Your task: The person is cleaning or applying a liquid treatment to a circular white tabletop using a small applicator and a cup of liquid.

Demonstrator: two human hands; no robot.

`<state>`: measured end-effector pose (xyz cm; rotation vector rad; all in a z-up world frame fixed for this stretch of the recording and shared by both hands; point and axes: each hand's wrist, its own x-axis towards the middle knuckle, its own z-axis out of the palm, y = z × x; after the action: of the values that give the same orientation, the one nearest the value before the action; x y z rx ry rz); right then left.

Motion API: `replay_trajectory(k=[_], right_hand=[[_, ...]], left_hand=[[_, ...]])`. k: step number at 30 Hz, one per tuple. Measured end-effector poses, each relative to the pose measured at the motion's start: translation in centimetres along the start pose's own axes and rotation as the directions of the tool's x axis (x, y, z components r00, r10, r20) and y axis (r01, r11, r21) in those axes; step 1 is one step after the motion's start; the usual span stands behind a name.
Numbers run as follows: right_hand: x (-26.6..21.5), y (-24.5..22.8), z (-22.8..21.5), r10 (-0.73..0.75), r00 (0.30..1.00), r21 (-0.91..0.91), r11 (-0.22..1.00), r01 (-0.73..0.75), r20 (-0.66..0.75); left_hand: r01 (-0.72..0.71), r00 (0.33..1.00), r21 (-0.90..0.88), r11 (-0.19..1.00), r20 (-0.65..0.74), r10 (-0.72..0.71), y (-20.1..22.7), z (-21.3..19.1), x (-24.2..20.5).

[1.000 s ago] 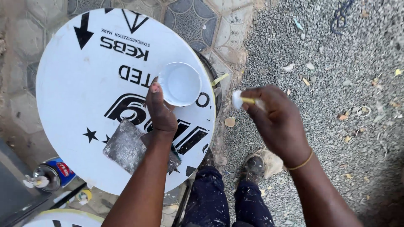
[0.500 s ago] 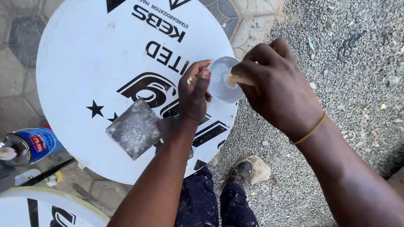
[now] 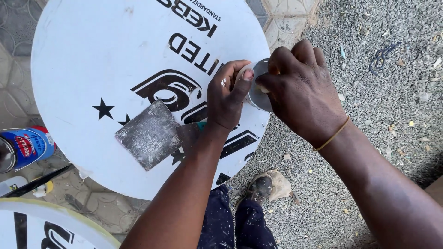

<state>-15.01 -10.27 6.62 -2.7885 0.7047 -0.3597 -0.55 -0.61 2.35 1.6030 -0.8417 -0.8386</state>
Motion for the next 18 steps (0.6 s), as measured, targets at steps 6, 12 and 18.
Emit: replay_trajectory(k=[6, 12, 18], right_hand=[[-0.5, 0.2, -1.5, 0.064, 0.998, 0.141, 0.988, -0.064, 0.005], [-2.6, 0.5, -4.0, 0.416, 0.849, 0.808, 0.344, -0.479, 0.327], [-3.6, -0.5, -2.5, 0.498, 0.788, 0.862, 0.145, -0.485, 0.360]], left_hand=[[-0.012, 1.000, -0.041, 0.999, 0.014, 0.013, 0.2, -0.1, 0.0], [0.062, 0.998, 0.007, 0.998, 0.016, -0.062, 0.7, -0.3, 0.3], [0.078, 0.997, 0.053, 0.996, 0.023, -0.079, 1.1, -0.4, 0.5]])
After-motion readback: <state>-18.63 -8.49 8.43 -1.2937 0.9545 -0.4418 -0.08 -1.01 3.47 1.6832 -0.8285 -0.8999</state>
